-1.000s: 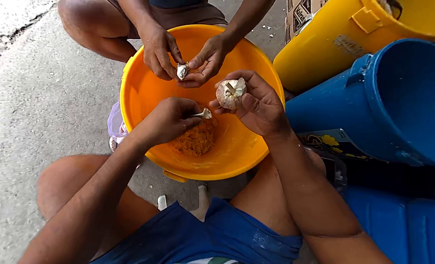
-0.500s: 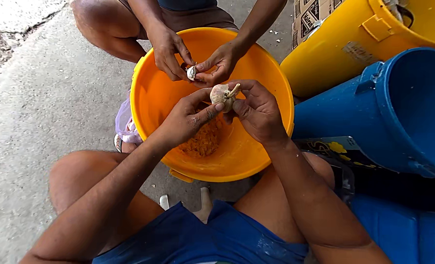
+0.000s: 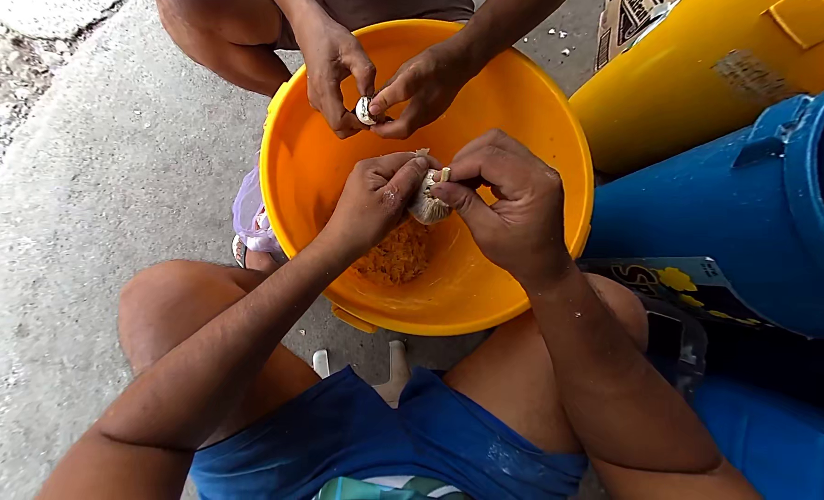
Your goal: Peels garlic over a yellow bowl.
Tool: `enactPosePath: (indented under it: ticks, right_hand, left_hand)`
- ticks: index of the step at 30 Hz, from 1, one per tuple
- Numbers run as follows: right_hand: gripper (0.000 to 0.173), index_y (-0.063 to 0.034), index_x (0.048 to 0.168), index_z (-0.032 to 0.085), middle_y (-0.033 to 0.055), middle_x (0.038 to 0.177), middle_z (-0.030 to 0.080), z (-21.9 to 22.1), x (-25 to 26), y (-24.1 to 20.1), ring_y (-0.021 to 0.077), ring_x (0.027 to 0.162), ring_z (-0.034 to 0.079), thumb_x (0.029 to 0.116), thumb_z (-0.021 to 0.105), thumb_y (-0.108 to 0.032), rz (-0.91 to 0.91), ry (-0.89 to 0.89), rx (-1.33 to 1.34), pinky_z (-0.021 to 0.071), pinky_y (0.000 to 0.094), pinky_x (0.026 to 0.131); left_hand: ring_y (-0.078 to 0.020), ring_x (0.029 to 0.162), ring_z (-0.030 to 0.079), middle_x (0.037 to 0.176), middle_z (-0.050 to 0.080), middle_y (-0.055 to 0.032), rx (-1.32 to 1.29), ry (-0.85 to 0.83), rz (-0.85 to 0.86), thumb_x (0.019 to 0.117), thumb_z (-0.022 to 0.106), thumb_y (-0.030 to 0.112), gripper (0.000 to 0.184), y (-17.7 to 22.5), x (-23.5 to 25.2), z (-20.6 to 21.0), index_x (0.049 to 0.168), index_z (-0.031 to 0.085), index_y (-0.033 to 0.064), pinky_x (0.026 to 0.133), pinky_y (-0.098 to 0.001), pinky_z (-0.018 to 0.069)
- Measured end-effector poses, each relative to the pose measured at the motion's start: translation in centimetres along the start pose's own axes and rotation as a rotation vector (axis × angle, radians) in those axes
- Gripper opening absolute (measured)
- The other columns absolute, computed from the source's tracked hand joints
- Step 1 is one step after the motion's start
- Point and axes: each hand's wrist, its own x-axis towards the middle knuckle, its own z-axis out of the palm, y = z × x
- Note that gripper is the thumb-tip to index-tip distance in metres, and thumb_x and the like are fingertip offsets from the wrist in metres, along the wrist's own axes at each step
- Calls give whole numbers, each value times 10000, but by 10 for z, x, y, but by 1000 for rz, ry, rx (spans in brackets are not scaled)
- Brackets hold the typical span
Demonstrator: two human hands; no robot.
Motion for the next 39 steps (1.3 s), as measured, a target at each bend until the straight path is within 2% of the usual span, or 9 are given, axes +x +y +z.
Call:
enactPosePath:
  ticks: [6, 12, 14, 17, 21, 25, 27, 35, 39]
  right_hand:
    - [105, 29, 1027, 650, 83, 1004, 661, -21, 6, 14, 117, 853, 679, 938, 694, -7, 66, -24, 211, 617, 259, 759]
    - [85, -45, 1005, 615, 17, 834, 644, -28, 2, 14, 56, 632, 612, 957, 686, -52, 267, 29, 232, 539, 178, 542]
    - [88, -64, 989, 601, 2, 800, 624, -30, 2, 16, 35, 598, 568, 964, 684, -77, 306, 48, 212, 484, 153, 511]
    - [97, -40, 963, 599, 21, 753, 640, -29, 3, 27, 67, 578, 584, 951, 691, -66, 335, 94, 305, 499, 191, 511]
    - [115, -68, 951, 546, 40, 717, 618, -14, -1, 17, 81, 504, 547, 1012, 633, -112, 457, 120, 494, 462, 184, 425]
    - [116, -66, 941, 555, 32, 703, 606, 5, 1, 8, 80, 507, 548, 1015, 630, -115, 427, 137, 508, 463, 184, 430]
    - [95, -57, 948, 576, 20, 697, 604, 7, 3, 4, 69, 513, 547, 1001, 644, -98, 373, 134, 429, 461, 176, 438]
    - [90, -45, 985, 582, 20, 743, 667, 1, 5, 3, 85, 577, 645, 996, 653, -100, 299, 66, 293, 562, 209, 502]
    - [80, -53, 967, 579, 17, 736, 679, -6, 6, 5, 92, 574, 651, 996, 645, -88, 313, 61, 369, 563, 211, 501]
  left_hand:
    - [-78, 553, 585, 736, 670, -44, -89, -5, -48, 1056, 550, 111, 198, -6, 11, -11, 1016, 706, -4, 490, -198, 490]
    - [-90, 776, 649, 902, 684, -4, 753, -200, 45, 971, 681, 133, 47, -15, 13, -23, 978, 723, 112, 721, -287, 557]
    - [-165, 932, 665, 1109, 657, -66, 796, -329, -13, 935, 681, 53, 225, -18, 12, -23, 1139, 724, 136, 819, -353, 579]
    - [-191, 1194, 638, 1402, 569, -104, 397, -384, -73, 990, 643, 115, 529, -13, 10, -18, 1493, 480, 107, 982, -356, 570]
    - [-242, 1162, 662, 1384, 566, -153, -81, -311, -3, 1040, 576, 181, 680, -4, 8, 3, 1612, 216, 104, 950, -419, 607]
    - [-158, 733, 660, 944, 653, -93, -104, -110, 91, 1112, 395, 176, 287, -10, 10, 15, 1352, 481, 45, 613, -286, 579]
    - [-136, 626, 616, 829, 643, -75, -120, -44, 78, 1132, 306, 221, 336, -9, 13, 17, 1225, 569, 35, 528, -253, 531]
    - [-135, 654, 671, 905, 723, -107, -303, 41, -116, 1139, 259, 329, 520, -13, 25, 5, 1108, 671, 13, 520, -244, 548]
    - [-90, 693, 663, 888, 719, -47, -118, 122, -100, 1074, 521, 157, 228, -16, 29, -6, 1064, 707, 26, 606, -234, 561]
